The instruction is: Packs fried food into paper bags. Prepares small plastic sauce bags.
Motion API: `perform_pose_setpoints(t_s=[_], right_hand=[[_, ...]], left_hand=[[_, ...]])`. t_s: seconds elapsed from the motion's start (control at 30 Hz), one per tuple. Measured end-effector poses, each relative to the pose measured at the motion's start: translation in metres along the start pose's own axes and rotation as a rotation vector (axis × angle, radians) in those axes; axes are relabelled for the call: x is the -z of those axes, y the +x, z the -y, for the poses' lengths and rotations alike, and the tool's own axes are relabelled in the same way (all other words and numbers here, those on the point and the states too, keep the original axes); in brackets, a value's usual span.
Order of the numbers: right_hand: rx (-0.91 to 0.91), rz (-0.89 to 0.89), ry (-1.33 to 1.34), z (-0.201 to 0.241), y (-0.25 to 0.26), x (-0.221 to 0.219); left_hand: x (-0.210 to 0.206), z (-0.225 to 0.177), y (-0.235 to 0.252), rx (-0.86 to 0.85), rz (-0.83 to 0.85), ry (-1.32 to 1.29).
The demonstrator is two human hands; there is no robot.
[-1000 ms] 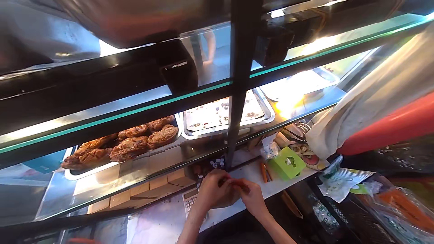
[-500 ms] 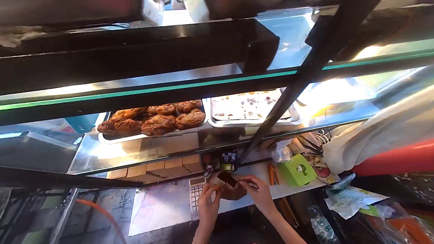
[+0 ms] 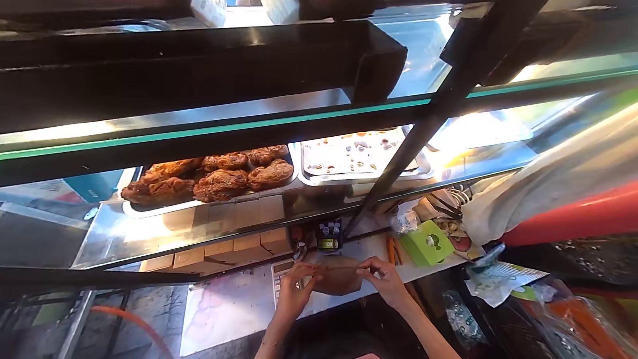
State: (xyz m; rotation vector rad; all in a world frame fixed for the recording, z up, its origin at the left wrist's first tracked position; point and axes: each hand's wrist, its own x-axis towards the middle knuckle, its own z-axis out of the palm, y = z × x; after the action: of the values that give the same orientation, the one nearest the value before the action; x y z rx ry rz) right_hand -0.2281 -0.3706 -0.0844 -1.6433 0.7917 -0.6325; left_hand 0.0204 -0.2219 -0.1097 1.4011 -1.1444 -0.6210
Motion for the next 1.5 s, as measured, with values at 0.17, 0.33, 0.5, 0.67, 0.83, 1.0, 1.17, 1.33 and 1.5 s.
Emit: perform_pose_setpoints(t_s=[0.17, 0.33, 0.5, 0.67, 0.83, 1.0, 1.17, 1.33, 1.5], right_hand=[[-0.169, -0.093, 0.226, 0.013, -0.001, -0.015], [-0.022, -0.034, -0.173, 0.018, -0.013, -0.023], [0.139, -0.046, -0.413, 0.016, -0.012, -0.023], [0.156, 0.014, -0.363, 0.012, -0.003, -0.018], [0.120, 0.104, -0.263, 0.008, -0.004, -0.006], [-0.023, 0.065, -0.177, -0.001, -0.008, -0.010], [0.155, 0.024, -0.537, 0.001, -0.011, -0.024], [0.230, -0.008, -0.637, -0.005, -0.007, -0.016], [0.341, 0.020, -0.631, -0.011, -0.001, -0.011]], left_hand=[[-0.012, -0.023, 0.003, 0.312, -0.111, -0.131], [-0.019, -0.042, 0.010, 0.588, -0.164, -0.190], [-0.008, -0.044, 0.005, 0.501, 0.021, 0.026], [-0.010, -0.041, 0.001, 0.084, -0.042, 0.512], [0.000, -0.031, 0.010, -0.007, 0.081, 0.468], [0.002, -0.014, 0.028, 0.315, 0.238, 0.205], [-0.012, -0.013, 0.054, 0.661, 0.329, 0.156], [-0.023, -0.016, 0.045, 0.060, 0.288, 0.513], [-0.018, 0.000, 0.043, -0.217, 0.306, 0.581]])
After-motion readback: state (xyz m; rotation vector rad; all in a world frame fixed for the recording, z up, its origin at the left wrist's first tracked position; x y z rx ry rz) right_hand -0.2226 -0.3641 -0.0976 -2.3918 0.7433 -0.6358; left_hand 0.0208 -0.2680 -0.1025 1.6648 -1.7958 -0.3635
